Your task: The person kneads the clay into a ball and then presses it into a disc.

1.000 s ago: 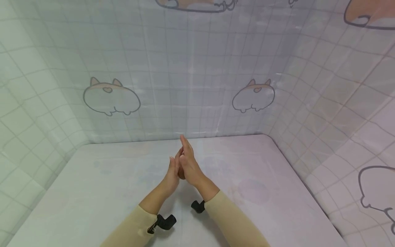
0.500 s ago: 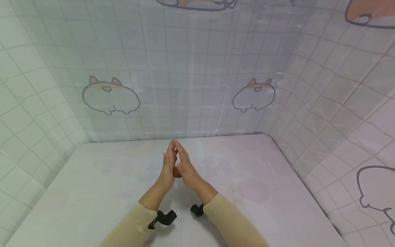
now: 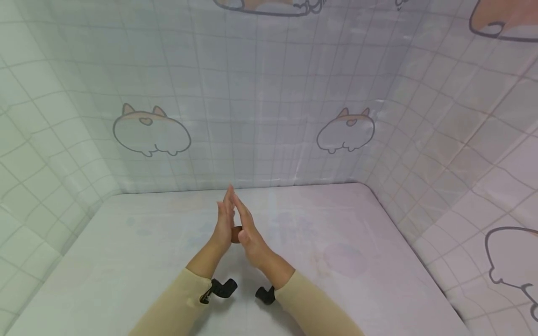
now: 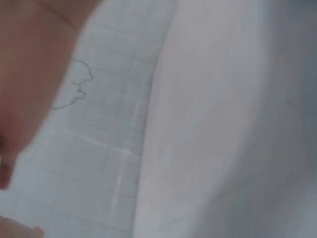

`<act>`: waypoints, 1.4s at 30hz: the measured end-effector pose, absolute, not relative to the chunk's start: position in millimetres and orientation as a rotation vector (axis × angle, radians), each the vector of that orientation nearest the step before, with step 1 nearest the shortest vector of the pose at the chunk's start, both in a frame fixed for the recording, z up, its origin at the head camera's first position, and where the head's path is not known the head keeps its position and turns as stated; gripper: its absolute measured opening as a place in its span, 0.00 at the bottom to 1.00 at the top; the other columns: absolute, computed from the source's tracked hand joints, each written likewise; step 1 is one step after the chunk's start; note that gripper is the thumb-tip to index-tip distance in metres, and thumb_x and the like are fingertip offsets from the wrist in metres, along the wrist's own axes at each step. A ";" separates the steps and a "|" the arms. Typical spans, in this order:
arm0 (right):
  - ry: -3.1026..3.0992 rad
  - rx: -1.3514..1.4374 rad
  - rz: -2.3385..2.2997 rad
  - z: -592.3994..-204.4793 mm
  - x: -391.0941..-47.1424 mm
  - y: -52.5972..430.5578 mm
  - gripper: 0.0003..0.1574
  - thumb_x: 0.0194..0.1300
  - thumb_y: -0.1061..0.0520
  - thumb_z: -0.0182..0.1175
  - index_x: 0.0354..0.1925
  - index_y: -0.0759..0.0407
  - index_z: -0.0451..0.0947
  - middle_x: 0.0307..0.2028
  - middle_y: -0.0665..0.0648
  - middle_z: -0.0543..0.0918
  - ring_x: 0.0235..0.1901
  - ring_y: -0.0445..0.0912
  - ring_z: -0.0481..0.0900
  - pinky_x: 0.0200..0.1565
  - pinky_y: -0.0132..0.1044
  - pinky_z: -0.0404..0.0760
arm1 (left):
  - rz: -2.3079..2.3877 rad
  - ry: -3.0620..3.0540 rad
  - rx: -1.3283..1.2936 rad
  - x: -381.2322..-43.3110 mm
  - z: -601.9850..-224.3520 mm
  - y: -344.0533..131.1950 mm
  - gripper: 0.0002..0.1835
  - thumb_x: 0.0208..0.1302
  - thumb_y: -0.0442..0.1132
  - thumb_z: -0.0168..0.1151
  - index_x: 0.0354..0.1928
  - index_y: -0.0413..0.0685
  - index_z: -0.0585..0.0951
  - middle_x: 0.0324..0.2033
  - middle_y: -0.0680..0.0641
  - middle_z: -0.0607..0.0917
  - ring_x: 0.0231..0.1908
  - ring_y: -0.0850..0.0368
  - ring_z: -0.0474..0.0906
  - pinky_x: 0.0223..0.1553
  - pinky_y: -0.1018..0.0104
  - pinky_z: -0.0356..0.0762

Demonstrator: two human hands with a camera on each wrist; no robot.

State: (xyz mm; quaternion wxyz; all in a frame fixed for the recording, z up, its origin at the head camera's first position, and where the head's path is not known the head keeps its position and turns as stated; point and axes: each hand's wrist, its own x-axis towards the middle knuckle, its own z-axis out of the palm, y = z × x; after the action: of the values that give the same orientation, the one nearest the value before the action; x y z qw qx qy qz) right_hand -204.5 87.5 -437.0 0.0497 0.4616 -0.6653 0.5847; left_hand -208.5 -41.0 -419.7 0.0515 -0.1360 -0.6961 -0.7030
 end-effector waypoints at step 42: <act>-2.376 1.048 1.716 -445.8 -213.5 84.0 0.57 0.65 0.15 0.21 0.81 0.40 0.31 0.79 0.56 0.41 0.69 0.61 0.60 0.65 0.71 0.52 | -2.314 -1.871 -0.559 -185.9 -412.2 -41.9 0.44 0.72 0.71 0.13 0.80 0.53 0.37 0.79 0.47 0.38 0.77 0.42 0.38 0.71 0.36 0.33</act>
State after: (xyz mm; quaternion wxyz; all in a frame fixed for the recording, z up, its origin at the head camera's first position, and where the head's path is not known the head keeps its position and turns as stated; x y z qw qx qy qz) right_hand -213.5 84.0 -445.8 0.0146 0.3366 -0.7634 0.5511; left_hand -185.9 -41.9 -412.2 0.0567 -0.1844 -0.6170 -0.7629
